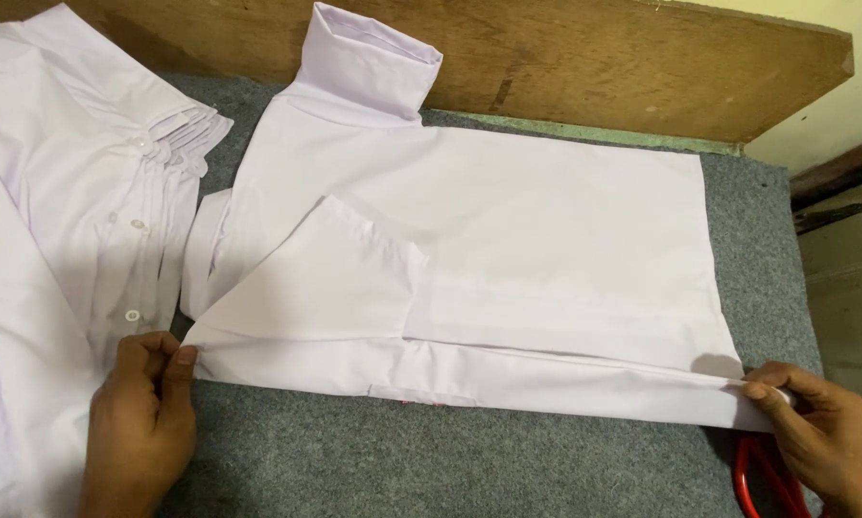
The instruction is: A person is folding a white school uniform shirt on a workbench in a factory.
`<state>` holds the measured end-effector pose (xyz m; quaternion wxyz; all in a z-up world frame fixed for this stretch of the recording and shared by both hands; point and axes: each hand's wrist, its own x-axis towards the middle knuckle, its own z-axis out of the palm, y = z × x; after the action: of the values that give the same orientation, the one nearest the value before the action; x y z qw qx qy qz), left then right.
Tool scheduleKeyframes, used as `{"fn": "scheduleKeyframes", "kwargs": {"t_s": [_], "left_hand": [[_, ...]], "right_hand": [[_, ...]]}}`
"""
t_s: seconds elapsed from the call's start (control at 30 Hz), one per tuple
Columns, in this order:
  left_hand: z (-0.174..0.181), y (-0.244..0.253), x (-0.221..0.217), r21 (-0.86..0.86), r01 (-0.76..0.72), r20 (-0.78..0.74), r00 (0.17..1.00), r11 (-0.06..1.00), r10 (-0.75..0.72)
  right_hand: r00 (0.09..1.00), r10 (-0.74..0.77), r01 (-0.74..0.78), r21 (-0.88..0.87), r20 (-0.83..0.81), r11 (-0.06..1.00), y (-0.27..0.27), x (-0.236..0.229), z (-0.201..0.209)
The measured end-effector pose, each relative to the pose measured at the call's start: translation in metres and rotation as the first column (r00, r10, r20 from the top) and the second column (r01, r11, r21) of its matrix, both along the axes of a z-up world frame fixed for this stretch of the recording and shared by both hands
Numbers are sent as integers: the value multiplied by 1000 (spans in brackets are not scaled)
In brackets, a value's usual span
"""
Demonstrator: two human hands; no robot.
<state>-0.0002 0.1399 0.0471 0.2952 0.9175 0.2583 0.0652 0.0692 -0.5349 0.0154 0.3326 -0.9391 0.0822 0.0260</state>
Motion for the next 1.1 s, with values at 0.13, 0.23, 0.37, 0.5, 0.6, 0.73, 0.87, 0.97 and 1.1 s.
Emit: {"fn": "scheduleKeyframes", "kwargs": {"t_s": [0.13,0.23,0.37,0.5,0.6,0.73,0.87,0.97,1.1], "left_hand": [[14,-9,0,-78,-74,45,996,994,78],[16,-10,6,-34,-84,45,995,996,85],[11,-12,7,58,-94,-2,996,994,94],[9,-14,9,192,-42,-122,990,981,66],[11,-19,10,199,-2,-98,995,980,22],[5,-17,4,329,123,69,986,936,-153],[19,-27,19,367,179,117,965,913,-236],[24,-29,30,194,162,-23,987,968,-160],[8,-25,32,274,119,-99,991,954,-95]], "right_hand": [[989,-145,147,-108,27,983,33,-1,19],[995,-85,60,-374,-50,926,70,7,34],[995,98,-59,-615,29,786,67,0,11],[990,107,-10,-719,90,695,83,-5,14],[984,132,23,-816,121,578,86,-7,12],[962,180,68,-820,204,568,99,-1,26],[953,263,-141,-550,150,823,185,30,70],[901,413,-355,-322,134,878,260,56,87],[847,532,-514,-236,14,825,334,88,71]]}}
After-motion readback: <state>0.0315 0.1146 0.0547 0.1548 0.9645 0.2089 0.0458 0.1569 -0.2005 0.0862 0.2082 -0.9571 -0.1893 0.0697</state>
